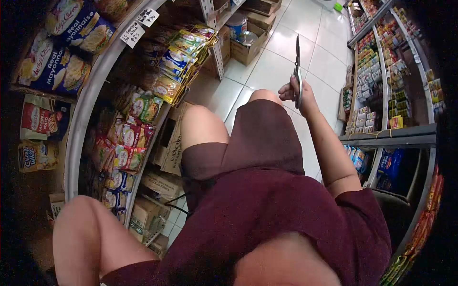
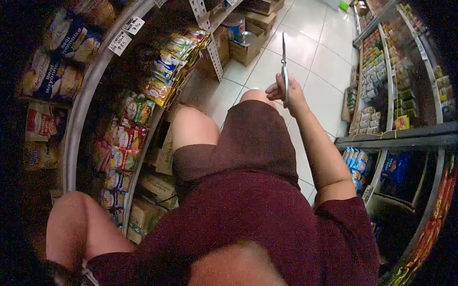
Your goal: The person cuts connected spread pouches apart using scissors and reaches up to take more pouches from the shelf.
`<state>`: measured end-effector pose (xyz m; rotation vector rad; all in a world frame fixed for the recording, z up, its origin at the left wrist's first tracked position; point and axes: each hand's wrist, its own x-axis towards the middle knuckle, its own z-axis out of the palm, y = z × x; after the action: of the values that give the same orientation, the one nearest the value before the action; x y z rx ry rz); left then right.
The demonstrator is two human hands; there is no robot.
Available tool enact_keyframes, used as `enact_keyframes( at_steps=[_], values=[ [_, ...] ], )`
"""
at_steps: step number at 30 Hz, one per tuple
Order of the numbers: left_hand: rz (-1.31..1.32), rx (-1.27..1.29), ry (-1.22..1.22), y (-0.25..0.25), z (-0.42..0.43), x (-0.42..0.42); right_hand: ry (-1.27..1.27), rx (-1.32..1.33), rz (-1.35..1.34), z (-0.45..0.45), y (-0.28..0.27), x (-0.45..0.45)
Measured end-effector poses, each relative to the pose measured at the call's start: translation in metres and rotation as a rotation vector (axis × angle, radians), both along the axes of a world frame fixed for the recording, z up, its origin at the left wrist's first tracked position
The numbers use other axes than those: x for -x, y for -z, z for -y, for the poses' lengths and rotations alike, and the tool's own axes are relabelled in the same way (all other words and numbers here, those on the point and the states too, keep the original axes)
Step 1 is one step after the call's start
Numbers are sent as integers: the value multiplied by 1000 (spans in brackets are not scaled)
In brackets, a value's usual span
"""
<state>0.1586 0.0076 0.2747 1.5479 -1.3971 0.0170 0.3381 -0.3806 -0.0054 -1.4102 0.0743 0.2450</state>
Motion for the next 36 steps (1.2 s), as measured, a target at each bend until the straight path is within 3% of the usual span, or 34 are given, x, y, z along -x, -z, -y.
enact_keyframes(
  at_steps=[3, 6, 7, 10, 12, 13, 14, 15, 16, 17, 18, 19, 21, 23, 25, 27, 28, 31, 32, 36],
  values=[
    [12, -35, 4, -20, 2, -1, 62, 55, -32, -30, -4, 7],
    [0, -71, -52, -55, 12, 7, -114, -215, -15, -60, -10, 17],
    [-14, -71, -72, -63, 15, 8, -114, -77, -76, -54, 16, 11],
    [-199, -189, -183, -68, 23, -2, -332, -123, -150, -51, -14, 28],
    [-484, -507, -400, -31, 19, -11, -440, -183, -165, -34, -33, 40],
    [-719, -696, -454, 15, 13, -8, -622, -200, -232, -25, -42, 44],
    [-717, -931, -428, 56, 9, 4, -808, -218, -305, -18, -47, 49],
    [-708, -1165, -394, 79, 11, 17, -827, -214, -321, -15, -48, 54],
    [-733, -1156, -403, 82, 17, 26, -926, -117, -344, -14, -48, 59],
    [-767, -1316, -398, 85, 23, 34, -1023, -18, -370, -14, -50, 64],
    [-796, -1479, -385, 88, 30, 43, -1100, 297, -97, -18, -55, 68],
    [-803, -1404, -436, 109, 23, 66, -1116, 298, -116, -20, -51, 71],
    [-820, -1325, -482, 129, 22, 90, -1192, 547, 168, -26, -39, 77],
    [-999, -1550, -406, 121, 31, 97, -1204, 533, 120, -36, -48, 75],
    [-997, -1521, -478, 118, 30, 111, -1209, 465, 56, -41, -46, 73],
    [-965, -1583, -786, 120, 31, 127, -1234, 456, 73, -51, -45, 69],
    [-982, -1577, -786, 121, 30, 136, -1257, 440, 100, -58, -47, 69],
    [-1390, -1465, -683, 131, 17, 163, -1310, 396, 202, -71, -35, 66],
    [-1437, -1185, -744, 144, 11, 183, -1406, 366, 197, -77, -34, 62],
    [-1306, -1125, -851, 153, 12, 205, -1642, 249, 257, -92, -27, 52]
  ],
)
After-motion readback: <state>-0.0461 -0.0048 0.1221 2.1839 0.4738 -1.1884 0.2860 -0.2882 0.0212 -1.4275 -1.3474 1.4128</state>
